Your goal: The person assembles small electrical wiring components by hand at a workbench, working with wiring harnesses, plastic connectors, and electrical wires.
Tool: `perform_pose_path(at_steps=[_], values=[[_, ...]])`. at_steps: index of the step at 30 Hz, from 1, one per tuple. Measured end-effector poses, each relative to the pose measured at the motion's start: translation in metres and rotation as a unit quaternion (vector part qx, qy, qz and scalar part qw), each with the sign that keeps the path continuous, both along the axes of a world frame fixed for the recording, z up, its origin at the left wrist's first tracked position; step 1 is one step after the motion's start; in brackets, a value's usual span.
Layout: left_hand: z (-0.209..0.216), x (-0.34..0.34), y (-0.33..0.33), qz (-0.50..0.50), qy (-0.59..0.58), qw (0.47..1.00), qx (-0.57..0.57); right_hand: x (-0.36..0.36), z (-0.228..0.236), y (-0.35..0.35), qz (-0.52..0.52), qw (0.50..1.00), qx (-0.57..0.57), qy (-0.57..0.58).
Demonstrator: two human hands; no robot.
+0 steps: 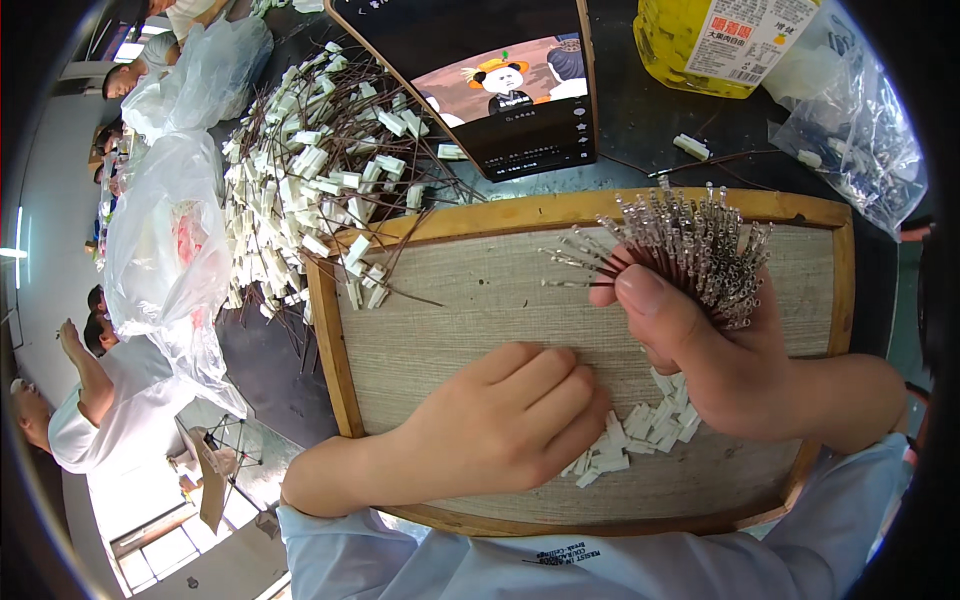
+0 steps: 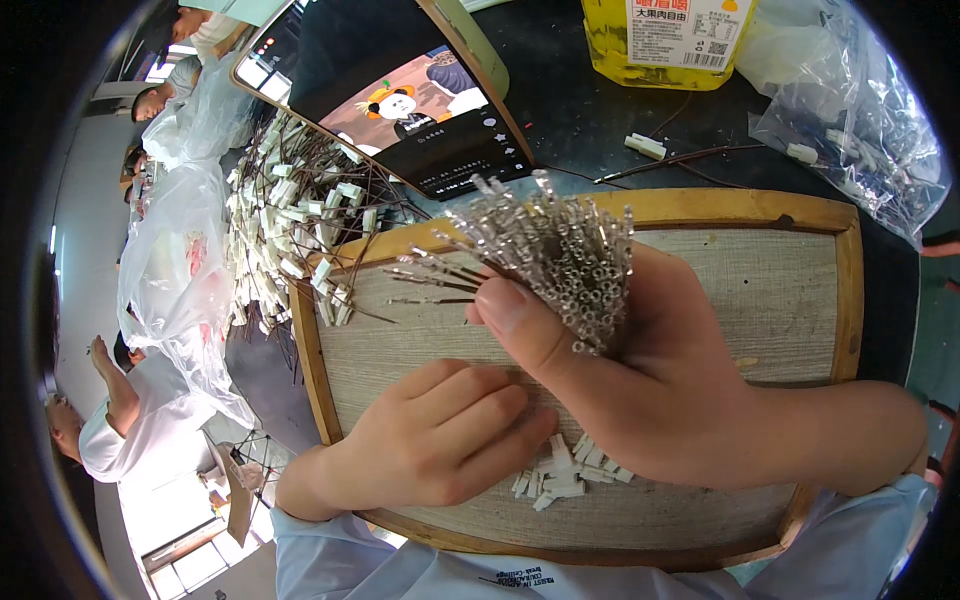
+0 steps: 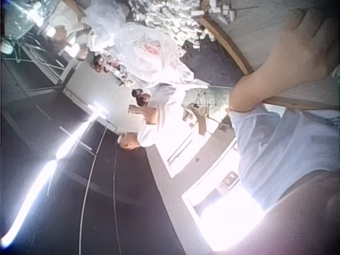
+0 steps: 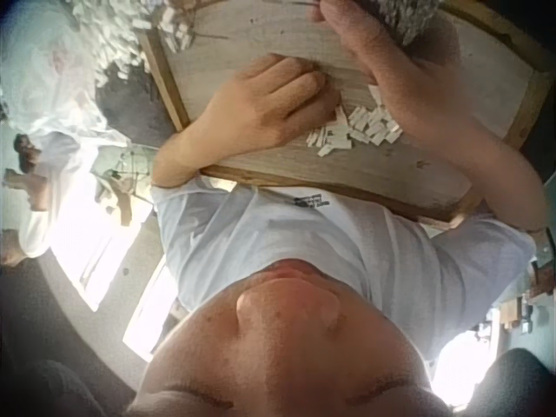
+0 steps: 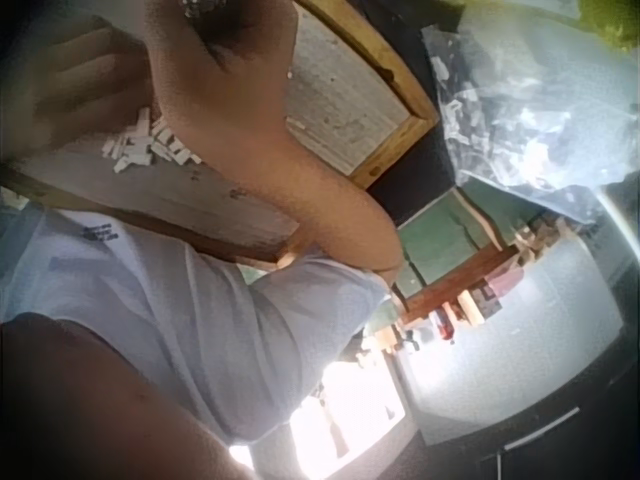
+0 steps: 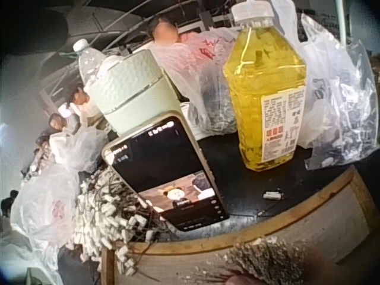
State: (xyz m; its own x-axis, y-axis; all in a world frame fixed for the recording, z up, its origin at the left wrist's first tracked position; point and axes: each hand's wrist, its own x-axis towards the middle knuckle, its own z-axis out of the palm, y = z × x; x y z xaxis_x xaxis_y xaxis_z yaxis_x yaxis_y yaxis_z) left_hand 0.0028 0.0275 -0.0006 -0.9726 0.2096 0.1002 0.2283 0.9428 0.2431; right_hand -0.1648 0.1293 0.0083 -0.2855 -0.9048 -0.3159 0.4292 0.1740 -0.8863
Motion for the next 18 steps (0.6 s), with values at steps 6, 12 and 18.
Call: perform_pose_path(at_steps=[6,12,18], values=[[0.000,-0.008,0.005,-0.044,0.032,0.995,0.082,0.002,-0.004,0.000,0.009,0.999,0.011,0.032],[-0.002,-0.003,0.006,-0.078,0.042,0.993,0.074,0.001,-0.009,0.001,0.046,0.993,-0.047,0.101],[0.005,-0.001,-0.007,-0.018,0.017,0.999,0.040,-0.002,0.002,0.002,0.033,0.997,-0.012,0.075]])
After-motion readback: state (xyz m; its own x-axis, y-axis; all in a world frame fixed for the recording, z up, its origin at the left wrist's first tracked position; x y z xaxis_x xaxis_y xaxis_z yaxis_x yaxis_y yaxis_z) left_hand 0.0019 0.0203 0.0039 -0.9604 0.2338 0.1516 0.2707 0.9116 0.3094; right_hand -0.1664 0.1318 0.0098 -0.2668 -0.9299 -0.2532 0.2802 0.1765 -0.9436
